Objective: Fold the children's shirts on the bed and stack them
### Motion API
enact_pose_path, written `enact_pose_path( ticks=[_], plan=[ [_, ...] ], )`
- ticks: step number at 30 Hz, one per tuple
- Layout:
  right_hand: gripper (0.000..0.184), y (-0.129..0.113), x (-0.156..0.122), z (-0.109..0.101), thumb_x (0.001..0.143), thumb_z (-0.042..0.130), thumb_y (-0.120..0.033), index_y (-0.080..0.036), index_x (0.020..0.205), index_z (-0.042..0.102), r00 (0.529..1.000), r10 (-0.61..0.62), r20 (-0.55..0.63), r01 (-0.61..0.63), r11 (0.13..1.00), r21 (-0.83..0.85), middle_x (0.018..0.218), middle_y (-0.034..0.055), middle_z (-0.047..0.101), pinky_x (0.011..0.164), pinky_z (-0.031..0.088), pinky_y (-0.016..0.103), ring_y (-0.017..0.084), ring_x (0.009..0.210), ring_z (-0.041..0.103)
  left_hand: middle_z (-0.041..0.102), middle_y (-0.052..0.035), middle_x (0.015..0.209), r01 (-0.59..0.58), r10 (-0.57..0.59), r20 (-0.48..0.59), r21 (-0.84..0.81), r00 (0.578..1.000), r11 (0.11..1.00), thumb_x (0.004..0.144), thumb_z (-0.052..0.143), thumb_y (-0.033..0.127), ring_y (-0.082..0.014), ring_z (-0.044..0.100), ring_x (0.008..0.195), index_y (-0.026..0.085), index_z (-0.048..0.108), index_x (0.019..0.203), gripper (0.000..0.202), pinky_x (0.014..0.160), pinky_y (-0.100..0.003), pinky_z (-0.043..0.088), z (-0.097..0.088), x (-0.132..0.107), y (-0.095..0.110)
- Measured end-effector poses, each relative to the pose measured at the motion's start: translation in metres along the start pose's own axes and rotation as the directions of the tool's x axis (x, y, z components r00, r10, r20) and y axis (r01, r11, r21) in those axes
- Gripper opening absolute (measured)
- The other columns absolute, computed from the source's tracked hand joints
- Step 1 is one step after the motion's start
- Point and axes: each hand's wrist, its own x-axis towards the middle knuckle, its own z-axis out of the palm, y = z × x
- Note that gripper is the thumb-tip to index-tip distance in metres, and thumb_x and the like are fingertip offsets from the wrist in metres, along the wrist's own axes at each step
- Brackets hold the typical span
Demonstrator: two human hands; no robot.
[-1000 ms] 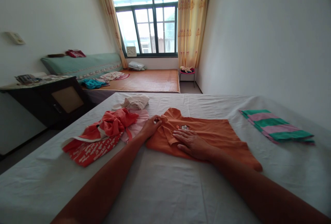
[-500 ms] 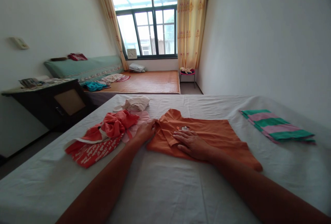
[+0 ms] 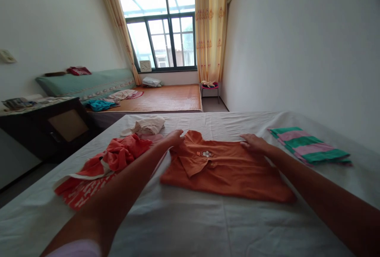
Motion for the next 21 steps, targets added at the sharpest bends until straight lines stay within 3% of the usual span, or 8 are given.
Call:
enact_pose_path(
  ticks=[3,7,11,15,17,19,21],
  plan=[
    [0.043,0.032,-0.002,0.001,0.080,0.056,-0.034,-0.013,0.117,0.063,1.000,-0.006,-0.001,0.006,1.000,-0.010,0.124,0.0174,0.061,0.098,0.041,0.037,0.028,0.116,0.054,0.071,-0.0075,0.083,0.050,-0.049,0.018,-0.059,0.999,0.997,0.061,0.070,0.025,-0.0223,0.065,0.080,0.016,0.065,0.084,0.025,0.070,-0.026,0.048,0.018,0.027,0.005],
    [0.035,0.044,-0.005,-0.009,0.073,0.059,-0.034,-0.014,0.100,0.068,0.993,0.006,0.119,-0.028,0.982,0.186,0.089,0.0094,0.071,0.071,0.048,0.029,0.022,0.079,0.065,0.060,-0.0002,0.054,0.086,-0.072,0.079,-0.190,0.994,0.978,0.058,0.071,0.023,-0.0170,0.059,0.055,0.014,0.062,0.066,0.015,0.053,-0.024,0.045,0.026,0.045,0.013],
    [0.022,0.043,-0.007,-0.014,0.067,0.060,-0.031,-0.015,0.078,0.069,0.994,-0.003,0.109,-0.033,0.944,0.328,0.076,0.0046,0.069,0.066,0.044,0.028,0.020,0.071,0.061,0.063,0.0001,0.064,0.020,-0.002,0.050,-0.358,0.999,0.934,0.068,0.063,0.022,-0.0129,0.059,0.058,0.013,0.062,0.078,0.014,0.055,-0.021,0.045,0.010,0.045,0.030],
    [0.019,0.037,-0.022,-0.015,0.068,0.061,-0.033,-0.016,0.076,0.061,0.998,-0.054,-0.009,0.051,0.848,0.528,0.074,0.0022,0.064,0.065,0.043,0.027,0.018,0.071,0.058,0.065,-0.0007,0.075,-0.117,0.136,0.004,-0.482,0.991,0.868,0.070,0.061,0.022,-0.0117,0.059,0.068,0.013,0.061,0.083,0.016,0.061,-0.020,0.045,-0.019,0.018,0.041],
    [0.019,0.034,-0.036,-0.019,0.070,0.062,-0.034,-0.017,0.077,0.058,0.996,-0.089,-0.002,0.071,0.776,0.626,0.074,0.0011,0.062,0.063,0.042,0.026,0.016,0.070,0.057,0.066,-0.0021,0.076,-0.231,0.325,0.080,-0.545,0.942,0.806,0.068,0.063,0.021,-0.0132,0.060,0.071,0.012,0.064,0.079,0.014,0.065,-0.021,0.046,-0.033,-0.007,0.040],
    [0.021,0.030,-0.053,-0.025,0.071,0.064,-0.035,-0.017,0.078,0.058,0.990,-0.127,0.065,0.049,0.732,0.679,0.073,0.0009,0.062,0.062,0.041,0.025,0.015,0.069,0.057,0.068,-0.0042,0.080,-0.316,0.505,0.218,-0.562,0.835,0.764,0.066,0.063,0.017,-0.0151,0.061,0.077,0.012,0.068,0.078,0.014,0.070,-0.023,0.047,-0.043,-0.035,0.036],
    [0.024,0.027,-0.068,-0.032,0.071,0.068,-0.037,-0.016,0.078,0.060,0.972,-0.172,0.159,0.013,0.718,0.696,0.075,0.0027,0.065,0.064,0.043,0.025,0.016,0.071,0.059,0.069,-0.0051,0.084,-0.360,0.580,0.360,-0.520,0.731,0.775,0.066,0.061,0.011,-0.0161,0.062,0.081,0.013,0.072,0.080,0.018,0.073,-0.023,0.047,-0.048,-0.061,0.033]
  ],
)
